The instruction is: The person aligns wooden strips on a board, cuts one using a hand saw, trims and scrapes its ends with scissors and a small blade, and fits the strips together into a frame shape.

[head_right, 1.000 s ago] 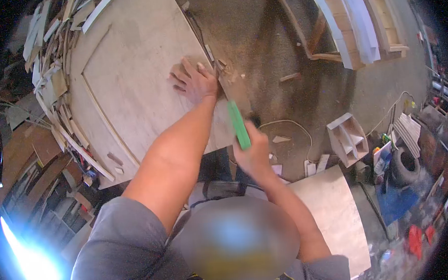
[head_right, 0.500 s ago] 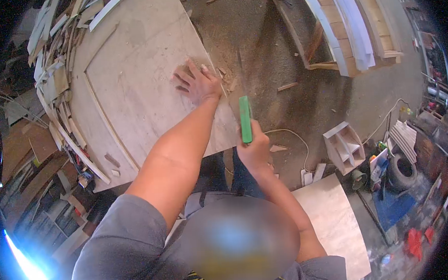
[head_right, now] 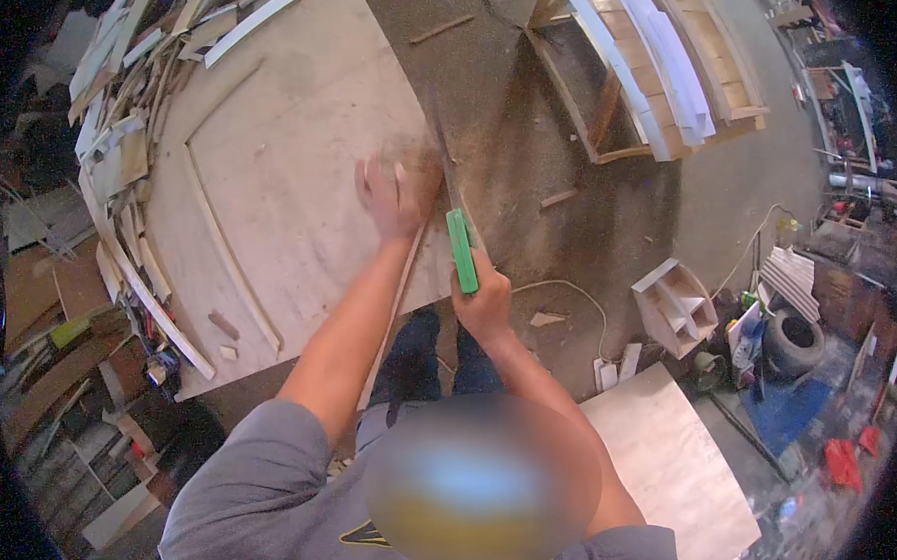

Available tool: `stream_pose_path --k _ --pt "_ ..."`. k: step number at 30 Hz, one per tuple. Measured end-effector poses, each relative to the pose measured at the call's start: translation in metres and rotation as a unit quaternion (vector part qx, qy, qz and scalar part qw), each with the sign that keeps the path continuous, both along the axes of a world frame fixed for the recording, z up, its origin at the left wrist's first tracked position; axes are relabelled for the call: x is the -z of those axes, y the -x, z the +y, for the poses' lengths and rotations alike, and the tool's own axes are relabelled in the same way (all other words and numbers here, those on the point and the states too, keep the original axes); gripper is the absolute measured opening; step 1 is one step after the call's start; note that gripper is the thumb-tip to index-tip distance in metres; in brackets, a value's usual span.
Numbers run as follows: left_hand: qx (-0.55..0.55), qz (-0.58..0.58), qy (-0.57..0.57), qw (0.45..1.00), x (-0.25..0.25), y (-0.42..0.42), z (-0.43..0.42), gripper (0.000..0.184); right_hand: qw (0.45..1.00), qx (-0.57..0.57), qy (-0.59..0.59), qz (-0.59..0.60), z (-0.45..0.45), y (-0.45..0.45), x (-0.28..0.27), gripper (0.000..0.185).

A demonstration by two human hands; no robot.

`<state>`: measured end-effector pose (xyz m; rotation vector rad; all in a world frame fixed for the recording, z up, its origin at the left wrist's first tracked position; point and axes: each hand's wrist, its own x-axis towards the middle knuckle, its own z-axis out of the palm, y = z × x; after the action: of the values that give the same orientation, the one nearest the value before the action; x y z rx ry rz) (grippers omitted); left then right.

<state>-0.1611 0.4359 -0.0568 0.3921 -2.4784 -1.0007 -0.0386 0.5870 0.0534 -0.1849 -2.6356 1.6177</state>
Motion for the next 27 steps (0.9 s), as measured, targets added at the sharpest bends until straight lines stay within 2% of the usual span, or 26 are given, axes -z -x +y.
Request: stream_pose_path --k 1,3,6,12,15,18,21,23,27 --pt "0.030 -0.002 0.060 0.998 -0.015 -0.029 -0.013 0.060 1.000 -0.004 -0.001 0.007 -0.002 0.000 0.000 0.023" --pt "0.070 -0.125 0.187 0.972 -0.015 -0.090 -0.036 0.058 1.000 0.000 -0.029 -0.001 -0.009 -0.001 -0.005 0.023" --pt "0.109 -0.212 0.171 0.956 -0.034 -0.120 -0.060 0.048 0.998 0.008 -0.062 0.002 -0.020 -0.003 -0.005 0.023" --pt "0.217 -0.207 0.229 0.926 -0.007 -0.116 -0.085 0.034 0.988 -0.013 -0.134 0.081 -0.050 -0.018 -0.012 0.026" --pt "0.201 -0.206 0.179 0.941 -0.013 -0.127 -0.099 0.031 0.979 -0.050 -0.165 0.107 -0.069 -0.025 -0.026 0.029" --pt "0.150 -0.388 -0.039 0.909 -0.071 -0.135 -0.132 0.030 0.969 -0.096 -0.182 0.137 -0.092 -0.031 -0.034 0.030" --pt "0.098 -0.351 -0.125 0.923 -0.087 -0.162 -0.173 0.034 0.959 -0.140 -0.195 0.153 -0.109 -0.037 -0.033 0.032" --pt "0.072 -0.312 -0.126 0.939 -0.086 -0.185 -0.199 0.037 0.947 -0.168 -0.210 0.177 -0.119 -0.037 -0.013 0.035" --pt "0.038 -0.263 -0.088 0.960 -0.092 -0.240 -0.251 0.044 0.928 -0.222 -0.241 0.174 -0.144 -0.039 -0.013 0.030"
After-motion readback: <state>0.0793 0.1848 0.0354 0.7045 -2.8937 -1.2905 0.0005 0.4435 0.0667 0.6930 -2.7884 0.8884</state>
